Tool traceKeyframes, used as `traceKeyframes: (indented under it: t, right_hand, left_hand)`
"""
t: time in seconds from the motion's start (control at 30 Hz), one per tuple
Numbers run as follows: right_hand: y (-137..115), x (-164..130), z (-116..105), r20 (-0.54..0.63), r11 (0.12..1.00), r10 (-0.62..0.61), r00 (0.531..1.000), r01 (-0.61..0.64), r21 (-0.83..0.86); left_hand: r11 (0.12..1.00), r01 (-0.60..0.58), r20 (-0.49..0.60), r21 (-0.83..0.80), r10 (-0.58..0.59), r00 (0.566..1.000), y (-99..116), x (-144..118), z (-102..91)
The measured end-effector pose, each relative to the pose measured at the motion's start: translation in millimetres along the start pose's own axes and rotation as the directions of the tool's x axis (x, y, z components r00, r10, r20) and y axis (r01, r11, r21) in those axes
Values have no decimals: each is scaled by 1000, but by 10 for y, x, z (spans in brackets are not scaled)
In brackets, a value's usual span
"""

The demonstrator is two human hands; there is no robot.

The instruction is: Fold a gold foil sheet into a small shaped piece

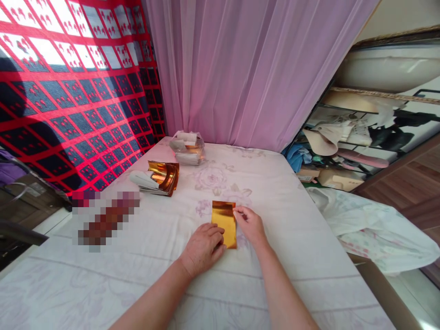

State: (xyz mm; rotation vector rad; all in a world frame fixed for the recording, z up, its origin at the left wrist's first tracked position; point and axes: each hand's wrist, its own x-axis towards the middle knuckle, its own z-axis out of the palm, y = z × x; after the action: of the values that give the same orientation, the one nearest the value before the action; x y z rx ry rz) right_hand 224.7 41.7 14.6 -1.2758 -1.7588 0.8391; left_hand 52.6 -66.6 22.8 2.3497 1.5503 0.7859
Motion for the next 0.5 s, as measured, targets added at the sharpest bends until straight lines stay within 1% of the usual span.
traceKeyframes:
  t: [0.07, 0.13, 0.17, 0.27, 0.33, 0.4, 0.5]
  right_hand:
    - [10, 6, 9, -57, 999, 34, 998, -35, -9]
    - [37, 17, 38, -85, 995, 99, 991, -97, 30]
    - [50, 23, 60, -69, 988, 142, 988, -136, 78]
    - [59, 32, 128, 37, 936, 237, 971, -239, 258]
    - [29, 32, 146, 50, 912, 247, 968, -249, 325]
    - [-20, 33, 126, 49, 908, 244, 969, -246, 339]
    - [-107, 45, 44, 18, 892, 258, 966, -245, 379]
  left_hand:
    - [1000, 0, 0, -9, 0, 1000, 1, 0, -5]
    - [1000, -3, -4, -18, 3, 1000, 0, 0, -5]
    - [1000, -4, -6, -20, 4, 1000, -3, 0, -3]
    - [1000, -9, -12, -20, 9, 1000, -13, -2, 9]
    - [1000, -16, -19, -24, 16, 1000, -21, -7, 14]
    - [1000, -16, -41, -27, 15, 999, -28, -11, 13]
    - [1000, 16, -134, -16, -18, 991, -51, -16, -2]
